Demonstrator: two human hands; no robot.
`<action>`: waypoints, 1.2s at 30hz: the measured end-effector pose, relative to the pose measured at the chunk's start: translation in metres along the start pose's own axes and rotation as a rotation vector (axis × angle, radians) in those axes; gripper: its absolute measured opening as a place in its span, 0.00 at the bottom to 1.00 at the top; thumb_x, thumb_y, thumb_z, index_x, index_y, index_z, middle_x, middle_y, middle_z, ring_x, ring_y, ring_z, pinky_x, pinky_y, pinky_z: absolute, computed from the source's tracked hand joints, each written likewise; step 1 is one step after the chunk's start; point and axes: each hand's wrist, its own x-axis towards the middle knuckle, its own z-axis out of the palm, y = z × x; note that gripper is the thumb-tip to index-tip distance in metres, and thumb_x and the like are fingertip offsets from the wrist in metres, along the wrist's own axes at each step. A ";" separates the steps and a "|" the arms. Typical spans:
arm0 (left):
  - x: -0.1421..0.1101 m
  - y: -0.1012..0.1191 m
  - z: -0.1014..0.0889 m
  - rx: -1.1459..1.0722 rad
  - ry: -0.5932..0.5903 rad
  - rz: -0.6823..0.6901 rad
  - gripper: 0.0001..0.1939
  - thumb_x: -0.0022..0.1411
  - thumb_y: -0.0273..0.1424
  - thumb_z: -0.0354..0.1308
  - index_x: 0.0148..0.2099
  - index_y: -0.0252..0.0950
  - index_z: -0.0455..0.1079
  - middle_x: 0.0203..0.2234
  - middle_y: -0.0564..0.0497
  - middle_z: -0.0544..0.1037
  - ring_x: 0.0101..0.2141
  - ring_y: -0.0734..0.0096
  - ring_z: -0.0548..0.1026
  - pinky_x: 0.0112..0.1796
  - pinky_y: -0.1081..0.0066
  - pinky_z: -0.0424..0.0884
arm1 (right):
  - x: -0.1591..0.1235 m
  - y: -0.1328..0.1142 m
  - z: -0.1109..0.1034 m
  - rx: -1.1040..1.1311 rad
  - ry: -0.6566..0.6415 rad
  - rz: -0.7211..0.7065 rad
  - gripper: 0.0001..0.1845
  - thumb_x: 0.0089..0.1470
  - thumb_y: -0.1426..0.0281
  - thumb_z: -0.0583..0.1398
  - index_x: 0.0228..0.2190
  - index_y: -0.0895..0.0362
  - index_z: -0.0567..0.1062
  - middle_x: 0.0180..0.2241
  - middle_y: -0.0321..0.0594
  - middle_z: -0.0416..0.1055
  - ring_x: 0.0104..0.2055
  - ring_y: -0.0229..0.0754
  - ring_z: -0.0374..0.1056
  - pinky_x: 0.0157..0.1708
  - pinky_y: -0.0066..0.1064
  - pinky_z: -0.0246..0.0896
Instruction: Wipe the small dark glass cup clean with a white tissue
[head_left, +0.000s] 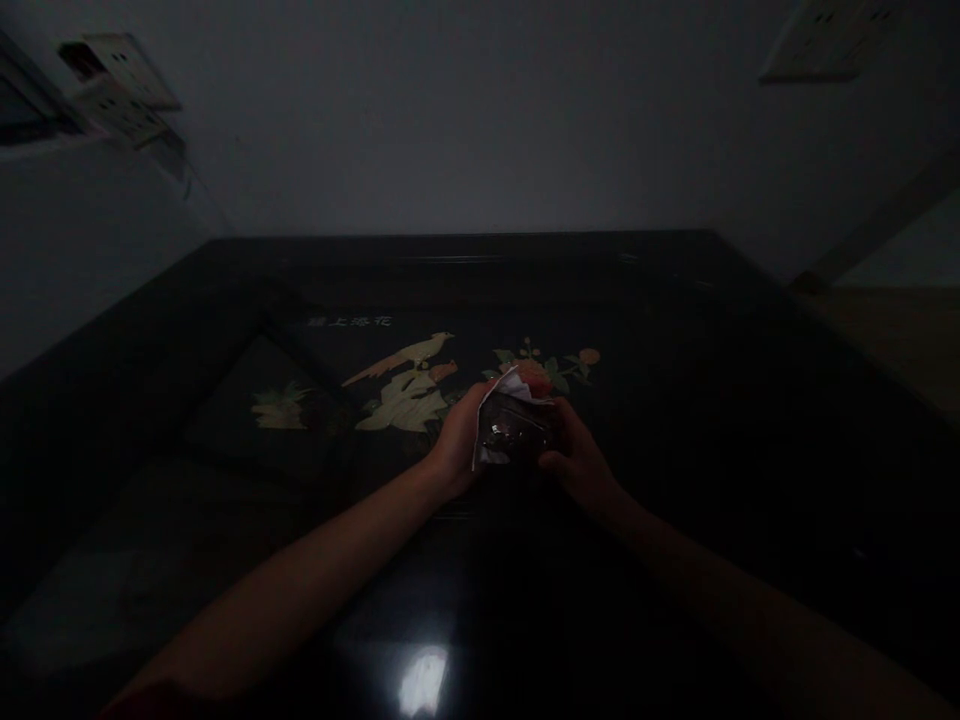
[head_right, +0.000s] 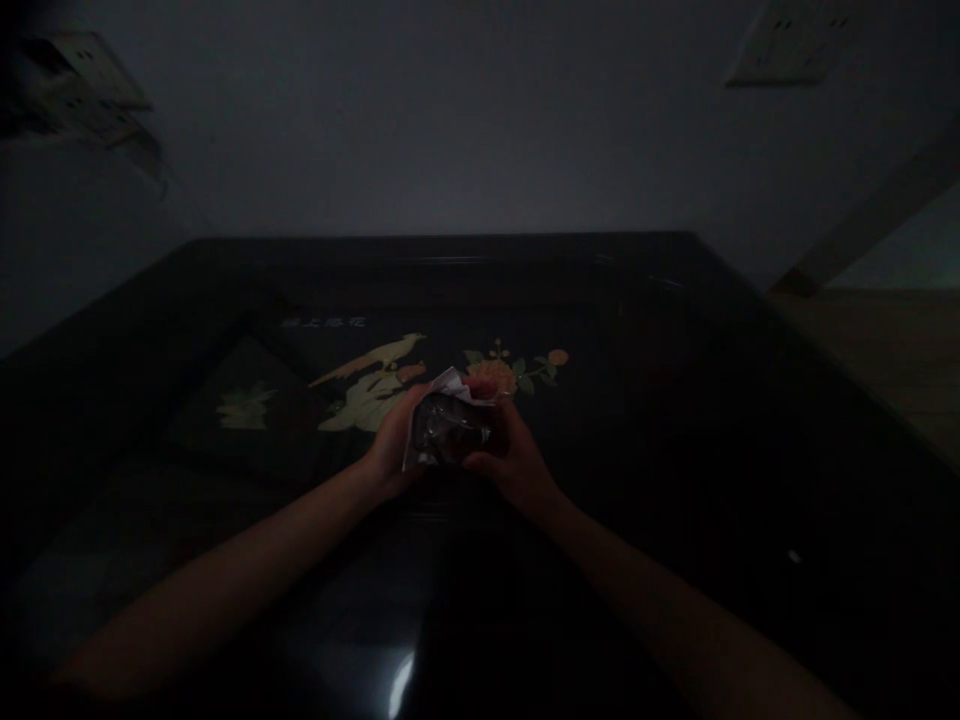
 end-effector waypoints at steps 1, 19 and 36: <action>0.000 -0.001 0.000 -0.002 0.011 0.005 0.14 0.53 0.38 0.54 0.30 0.32 0.73 0.23 0.48 0.77 0.30 0.64 0.75 0.34 0.68 0.69 | 0.000 0.000 0.000 0.004 0.001 0.005 0.35 0.36 0.47 0.67 0.43 0.51 0.65 0.43 0.42 0.71 0.49 0.51 0.68 0.48 0.41 0.64; -0.014 0.003 -0.007 1.158 -0.221 1.081 0.17 0.68 0.31 0.39 0.47 0.34 0.68 0.45 0.42 0.75 0.49 0.63 0.70 0.49 0.61 0.64 | 0.001 -0.001 0.003 -0.085 0.107 -0.032 0.30 0.36 0.50 0.69 0.35 0.51 0.63 0.36 0.38 0.69 0.41 0.46 0.68 0.40 0.37 0.66; -0.004 0.000 0.001 0.105 0.152 0.065 0.12 0.53 0.38 0.55 0.30 0.34 0.71 0.22 0.52 0.75 0.26 0.69 0.72 0.30 0.71 0.66 | 0.000 -0.002 0.000 -0.033 0.039 0.013 0.34 0.36 0.47 0.67 0.40 0.51 0.64 0.49 0.45 0.67 0.51 0.51 0.66 0.47 0.41 0.66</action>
